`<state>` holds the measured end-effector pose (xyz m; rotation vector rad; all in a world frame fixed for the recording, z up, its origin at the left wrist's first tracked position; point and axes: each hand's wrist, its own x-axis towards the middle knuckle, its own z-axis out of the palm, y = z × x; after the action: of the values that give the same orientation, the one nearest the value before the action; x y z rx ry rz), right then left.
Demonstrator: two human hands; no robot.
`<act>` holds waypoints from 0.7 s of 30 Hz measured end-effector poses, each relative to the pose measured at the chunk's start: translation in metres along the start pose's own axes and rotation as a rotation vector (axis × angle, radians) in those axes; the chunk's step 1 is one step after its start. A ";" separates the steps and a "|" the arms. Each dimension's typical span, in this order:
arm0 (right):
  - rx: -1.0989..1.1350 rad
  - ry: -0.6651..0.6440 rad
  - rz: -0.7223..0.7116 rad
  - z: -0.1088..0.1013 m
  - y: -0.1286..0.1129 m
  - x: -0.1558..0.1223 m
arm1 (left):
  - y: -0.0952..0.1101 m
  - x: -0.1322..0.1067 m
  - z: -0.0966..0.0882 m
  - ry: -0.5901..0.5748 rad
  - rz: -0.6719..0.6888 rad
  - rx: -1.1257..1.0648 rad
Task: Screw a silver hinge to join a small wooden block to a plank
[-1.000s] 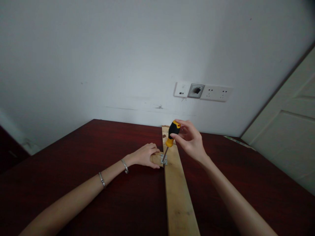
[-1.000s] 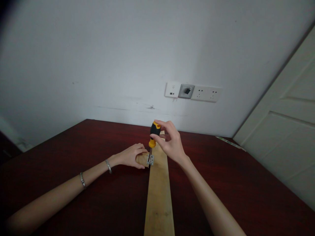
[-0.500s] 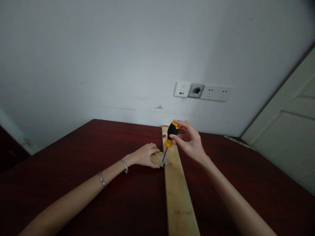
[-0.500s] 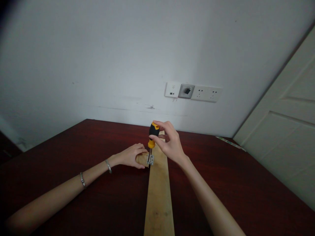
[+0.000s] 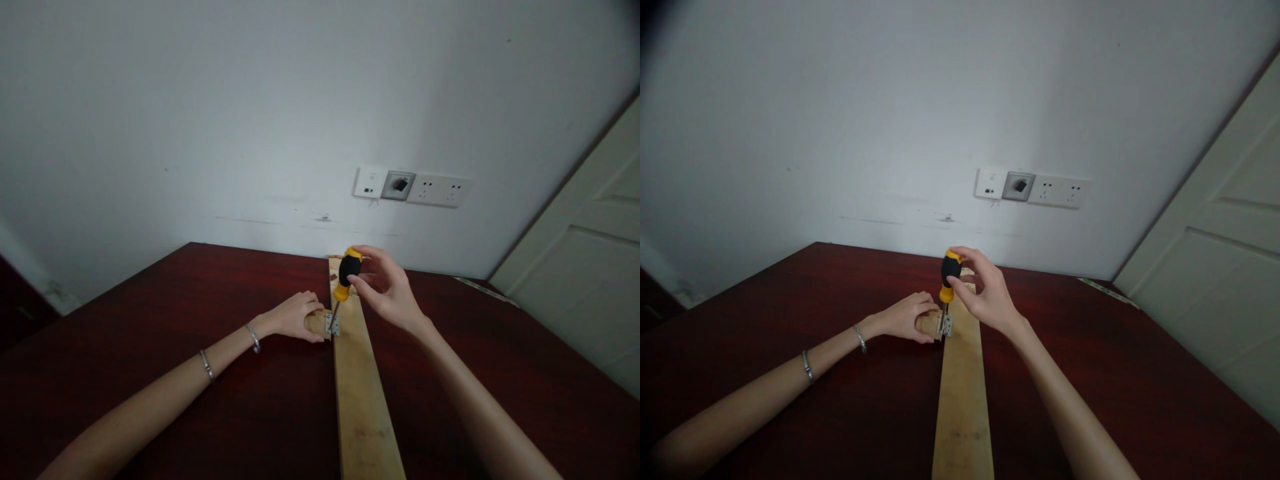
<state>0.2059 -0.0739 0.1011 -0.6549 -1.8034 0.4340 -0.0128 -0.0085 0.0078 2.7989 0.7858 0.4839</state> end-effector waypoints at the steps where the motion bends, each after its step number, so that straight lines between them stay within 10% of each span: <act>1: 0.008 -0.007 0.009 -0.001 0.000 0.000 | 0.000 0.000 0.000 0.000 0.002 0.001; 21: -0.285 -0.005 -0.130 -0.006 -0.007 0.006 | -0.001 0.000 0.002 0.002 0.008 0.017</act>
<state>0.2090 -0.0764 0.1117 -0.7259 -1.9181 0.0914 -0.0127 -0.0073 0.0058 2.8183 0.7827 0.4843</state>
